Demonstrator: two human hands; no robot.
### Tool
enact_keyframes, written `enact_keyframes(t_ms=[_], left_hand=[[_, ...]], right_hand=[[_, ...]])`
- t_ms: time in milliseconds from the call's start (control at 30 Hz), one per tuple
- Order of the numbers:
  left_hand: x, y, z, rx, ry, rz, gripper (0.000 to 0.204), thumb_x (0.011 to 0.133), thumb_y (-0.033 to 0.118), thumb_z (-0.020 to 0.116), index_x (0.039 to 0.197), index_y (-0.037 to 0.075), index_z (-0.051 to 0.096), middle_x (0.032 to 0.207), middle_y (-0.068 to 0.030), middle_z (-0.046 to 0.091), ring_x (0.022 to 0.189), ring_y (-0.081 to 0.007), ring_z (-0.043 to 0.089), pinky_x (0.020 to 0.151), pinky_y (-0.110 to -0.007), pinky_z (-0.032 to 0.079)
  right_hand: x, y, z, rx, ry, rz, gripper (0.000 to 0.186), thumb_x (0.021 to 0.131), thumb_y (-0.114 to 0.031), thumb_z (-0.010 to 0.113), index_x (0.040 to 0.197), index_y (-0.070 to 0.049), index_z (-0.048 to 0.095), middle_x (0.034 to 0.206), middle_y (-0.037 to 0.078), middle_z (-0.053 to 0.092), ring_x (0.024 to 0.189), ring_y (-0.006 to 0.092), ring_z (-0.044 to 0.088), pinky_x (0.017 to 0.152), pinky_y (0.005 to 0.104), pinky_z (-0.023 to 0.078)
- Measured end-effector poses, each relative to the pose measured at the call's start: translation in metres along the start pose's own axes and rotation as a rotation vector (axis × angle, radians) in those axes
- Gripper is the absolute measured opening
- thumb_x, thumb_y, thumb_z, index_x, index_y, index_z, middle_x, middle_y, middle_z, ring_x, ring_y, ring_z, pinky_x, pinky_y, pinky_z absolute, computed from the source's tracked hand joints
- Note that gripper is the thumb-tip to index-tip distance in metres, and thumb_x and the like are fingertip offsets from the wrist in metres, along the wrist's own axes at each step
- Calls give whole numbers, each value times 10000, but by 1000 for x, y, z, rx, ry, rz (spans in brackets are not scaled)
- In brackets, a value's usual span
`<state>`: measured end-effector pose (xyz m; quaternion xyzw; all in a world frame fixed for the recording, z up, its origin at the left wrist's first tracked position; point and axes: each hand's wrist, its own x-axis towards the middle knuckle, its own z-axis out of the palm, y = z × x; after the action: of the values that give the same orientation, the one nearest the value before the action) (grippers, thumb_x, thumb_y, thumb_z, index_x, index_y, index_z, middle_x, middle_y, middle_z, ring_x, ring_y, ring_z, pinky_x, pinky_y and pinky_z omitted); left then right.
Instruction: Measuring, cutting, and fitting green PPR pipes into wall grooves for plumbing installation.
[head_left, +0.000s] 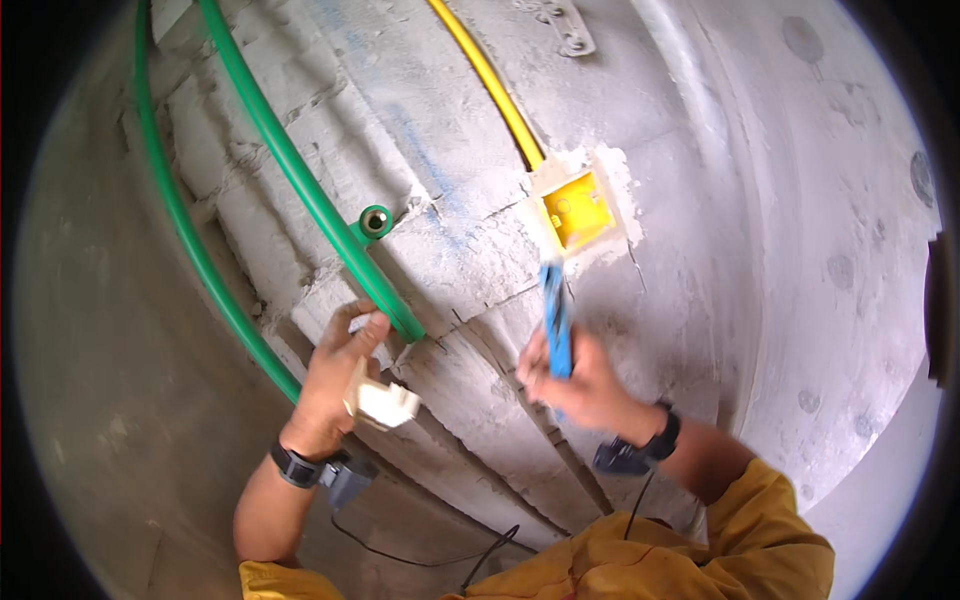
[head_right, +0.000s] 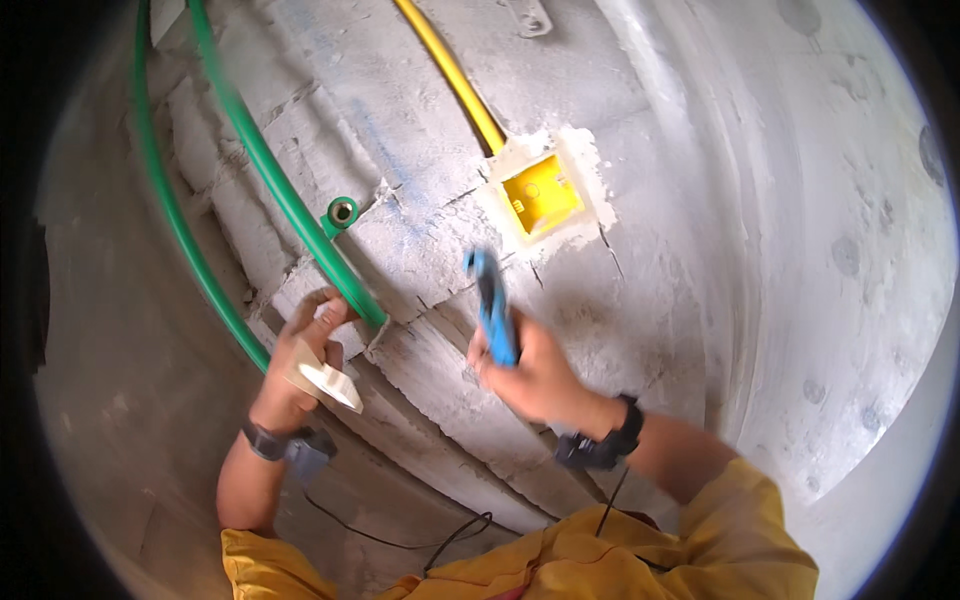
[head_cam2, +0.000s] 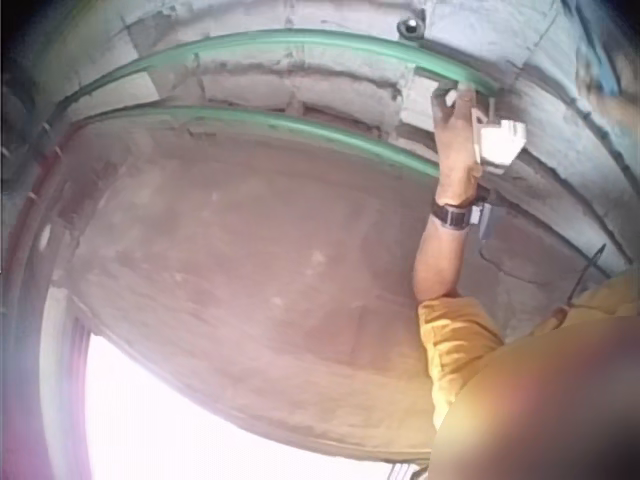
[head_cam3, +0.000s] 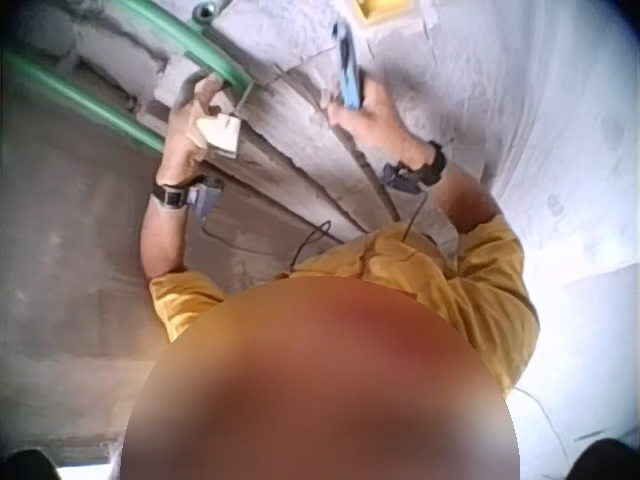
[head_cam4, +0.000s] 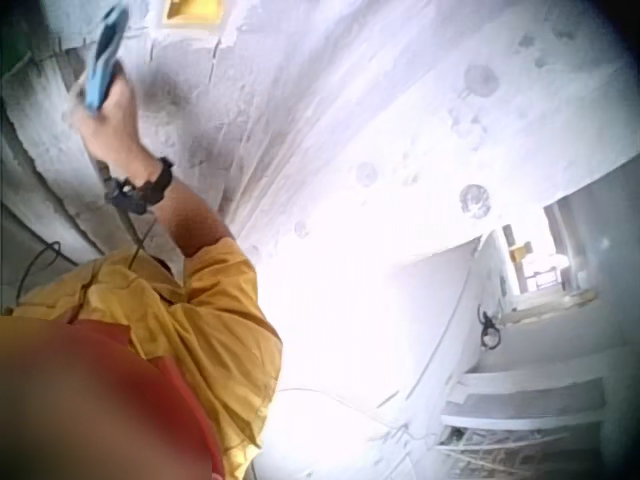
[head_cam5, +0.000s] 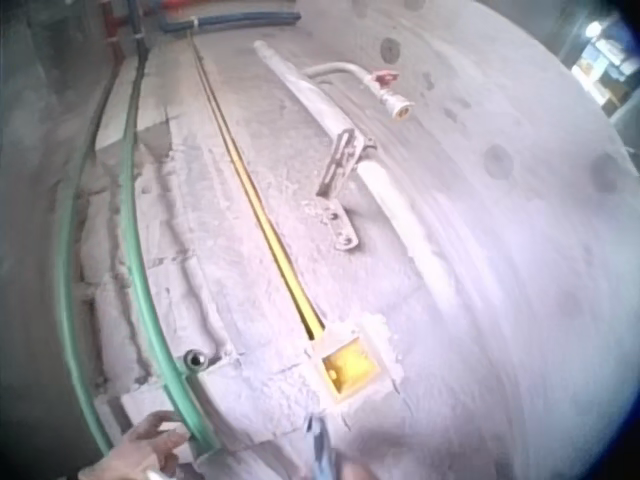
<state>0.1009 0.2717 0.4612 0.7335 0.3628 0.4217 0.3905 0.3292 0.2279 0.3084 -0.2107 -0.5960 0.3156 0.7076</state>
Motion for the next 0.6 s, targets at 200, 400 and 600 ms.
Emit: enact_keyframes(t_ms=[200, 400, 600], left_hand=[[-5, -98, 16, 59, 81, 120, 400, 995, 186, 575, 1325, 17, 424, 1085, -81, 651, 759, -65, 528, 615, -217, 434], [1, -138, 30, -43, 168, 140, 388, 969, 220, 612, 1251, -21, 499, 1045, -114, 620, 951, -176, 573, 849, -315, 461], [-4, -80, -5, 830, 444, 943, 358, 875, 142, 650, 1222, 65, 602, 1289, -177, 558, 1100, -342, 573, 926, -423, 468]], right_hand=[[-42, 85, 83, 85, -99, -77, 484, 848, -28, 676, 1275, 24, 454, 1015, 50, 633, 864, 93, 630, 737, 262, 512], [-41, 120, 124, 197, 216, -65, 285, 832, 10, 713, 1097, 14, 608, 893, 8, 648, 758, 63, 605, 654, 236, 494], [-11, 109, 100, 327, 407, -128, 378, 876, 34, 643, 1205, -15, 462, 983, 42, 594, 780, 113, 610, 657, 262, 521]])
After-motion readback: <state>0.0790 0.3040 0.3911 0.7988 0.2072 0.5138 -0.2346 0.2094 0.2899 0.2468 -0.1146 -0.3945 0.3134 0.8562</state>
